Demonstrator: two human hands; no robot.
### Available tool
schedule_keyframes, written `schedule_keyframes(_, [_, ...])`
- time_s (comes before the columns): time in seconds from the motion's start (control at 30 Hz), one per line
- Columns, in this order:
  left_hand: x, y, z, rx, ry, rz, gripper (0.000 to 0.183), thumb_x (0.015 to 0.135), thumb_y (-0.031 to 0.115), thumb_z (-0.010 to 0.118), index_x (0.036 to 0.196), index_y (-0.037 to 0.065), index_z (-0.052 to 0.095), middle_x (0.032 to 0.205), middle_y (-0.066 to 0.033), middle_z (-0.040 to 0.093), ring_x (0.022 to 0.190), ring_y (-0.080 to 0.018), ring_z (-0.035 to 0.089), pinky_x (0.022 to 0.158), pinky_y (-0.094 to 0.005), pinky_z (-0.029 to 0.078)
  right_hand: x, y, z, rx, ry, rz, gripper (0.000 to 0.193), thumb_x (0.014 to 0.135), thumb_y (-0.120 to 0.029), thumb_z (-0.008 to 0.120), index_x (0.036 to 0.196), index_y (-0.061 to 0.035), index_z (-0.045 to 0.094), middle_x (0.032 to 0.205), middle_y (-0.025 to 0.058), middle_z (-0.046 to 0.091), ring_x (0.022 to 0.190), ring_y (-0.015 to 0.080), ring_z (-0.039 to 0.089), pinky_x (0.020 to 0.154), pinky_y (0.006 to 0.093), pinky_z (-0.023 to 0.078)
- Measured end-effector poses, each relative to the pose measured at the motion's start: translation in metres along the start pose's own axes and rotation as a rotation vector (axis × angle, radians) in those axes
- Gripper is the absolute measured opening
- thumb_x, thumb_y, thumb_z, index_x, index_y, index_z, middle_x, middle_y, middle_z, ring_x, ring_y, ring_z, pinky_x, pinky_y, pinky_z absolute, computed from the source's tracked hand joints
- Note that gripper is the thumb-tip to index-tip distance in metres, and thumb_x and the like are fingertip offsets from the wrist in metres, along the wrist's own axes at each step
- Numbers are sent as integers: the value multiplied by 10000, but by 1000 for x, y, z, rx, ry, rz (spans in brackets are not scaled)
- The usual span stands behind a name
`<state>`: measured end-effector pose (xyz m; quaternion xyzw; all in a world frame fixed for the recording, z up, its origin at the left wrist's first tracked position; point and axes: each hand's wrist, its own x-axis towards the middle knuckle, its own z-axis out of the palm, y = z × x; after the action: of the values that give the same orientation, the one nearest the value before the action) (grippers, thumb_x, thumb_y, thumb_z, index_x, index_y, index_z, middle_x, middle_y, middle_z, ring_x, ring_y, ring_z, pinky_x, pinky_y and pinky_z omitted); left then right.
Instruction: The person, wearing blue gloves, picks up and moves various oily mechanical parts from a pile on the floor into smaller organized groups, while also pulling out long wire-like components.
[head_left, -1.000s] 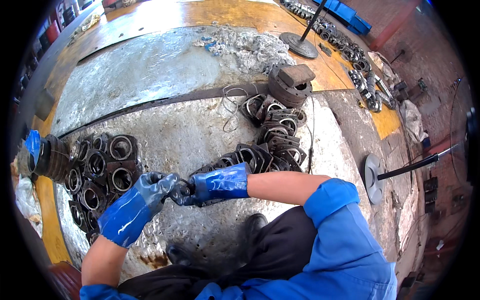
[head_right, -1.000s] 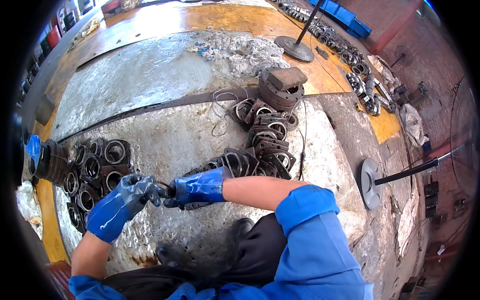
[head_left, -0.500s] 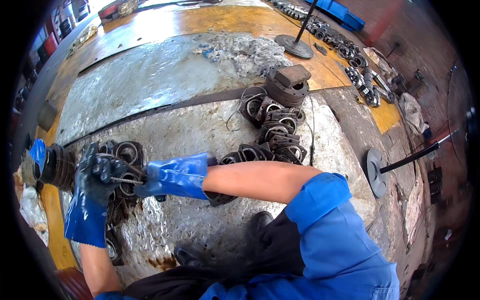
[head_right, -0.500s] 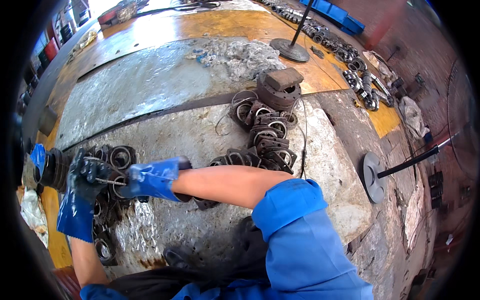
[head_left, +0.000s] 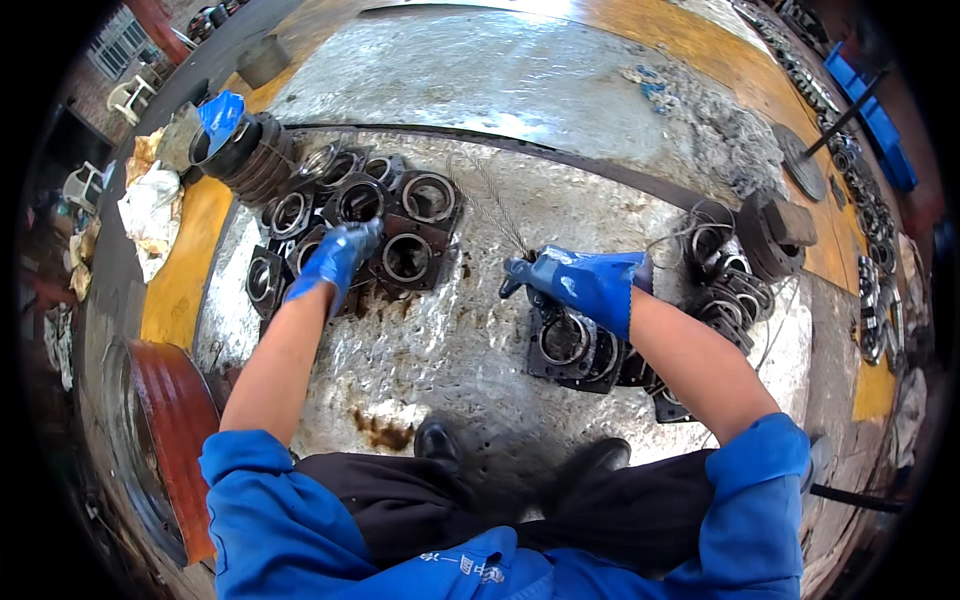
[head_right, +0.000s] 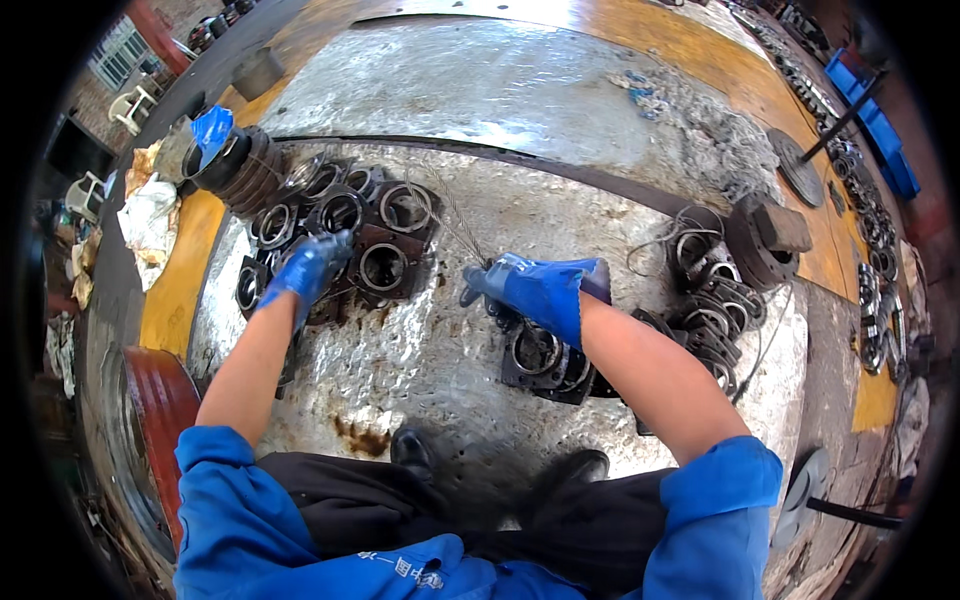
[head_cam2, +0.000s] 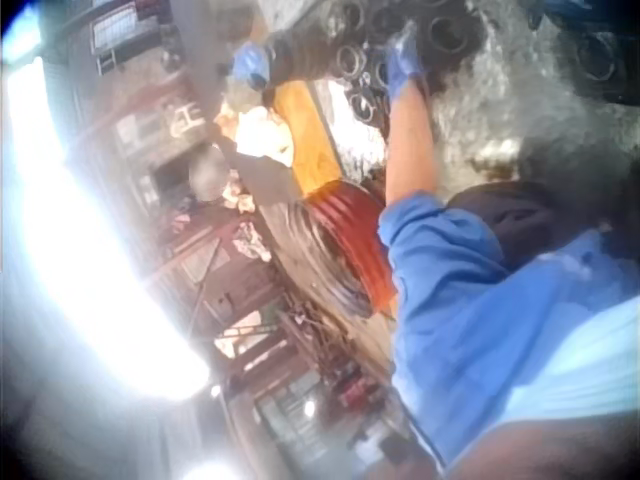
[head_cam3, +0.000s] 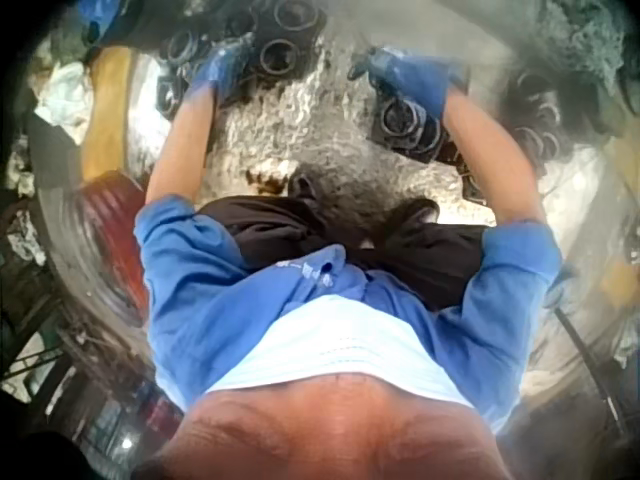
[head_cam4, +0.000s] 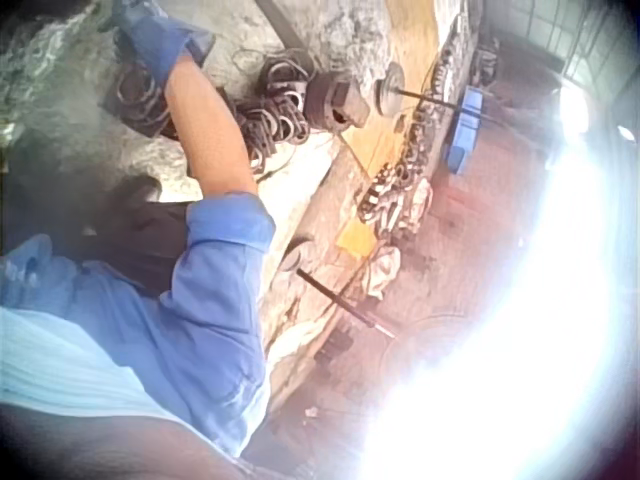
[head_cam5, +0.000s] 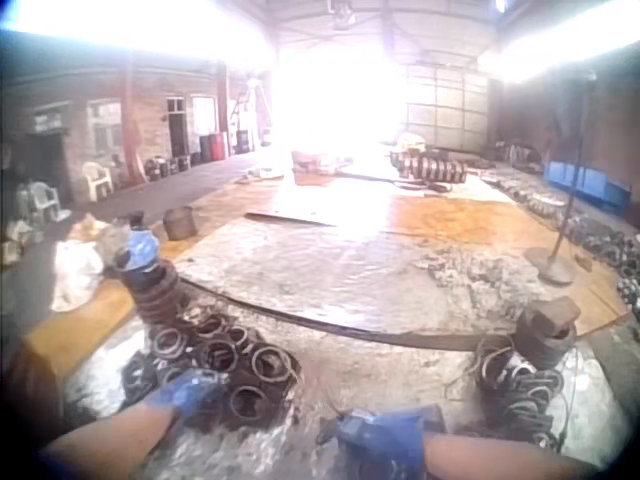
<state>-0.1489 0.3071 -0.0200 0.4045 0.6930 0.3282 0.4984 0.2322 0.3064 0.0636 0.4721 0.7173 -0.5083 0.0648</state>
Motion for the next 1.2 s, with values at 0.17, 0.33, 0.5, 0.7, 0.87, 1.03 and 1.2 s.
schedule_keyframes(0.17, [27,-45,3,429,35,46,483,869,324,786,1232,17,701,1146,-148,747,1025,-249,703,931,-366,517,8,3,8,-160,-57,69,584,1010,-613,411,1109,-140,738,866,56,697,824,172,659,811,341,482])
schedule_keyframes(0.33, [45,-51,22,950,170,-67,670,820,554,757,1185,-6,706,1230,-253,682,1158,-398,653,1009,-460,498,71,26,51,201,-259,156,391,987,-418,514,984,-123,771,869,49,718,718,166,639,639,350,509])
schedule_keyframes(0.5, [60,-32,31,1103,130,-167,720,804,613,739,1169,-7,707,1225,-266,677,1149,-409,657,978,-473,521,111,37,66,280,-277,261,303,966,-293,533,927,-83,747,846,56,706,661,171,631,584,354,517])
schedule_keyframes(0.7, [70,-20,31,1110,119,-147,723,833,656,699,1068,-27,733,1076,-261,718,1043,-445,681,916,-480,539,153,60,76,240,-288,291,329,993,-245,482,953,-56,750,906,114,736,713,232,665,603,439,511])
schedule_keyframes(0.87, [79,-18,28,1019,98,-142,684,847,628,707,1057,-22,732,1078,-272,713,1039,-456,677,893,-476,535,178,88,96,192,-300,202,331,1002,-288,494,991,-71,743,936,109,741,754,237,667,690,443,518])
schedule_keyframes(1.03, [69,-20,48,921,44,-82,663,831,527,775,1107,-72,703,1119,-310,689,1099,-437,665,920,-464,528,166,63,89,248,-250,303,282,962,-243,532,962,-45,733,892,126,729,703,224,664,597,428,517])
schedule_keyframes(1.2, [72,-33,44,764,106,-146,703,800,513,810,1174,-69,683,1158,-299,690,1139,-441,648,933,-453,525,206,98,125,-141,-113,48,377,985,-275,453,1136,-26,693,1230,169,690,1014,314,665,889,460,520])
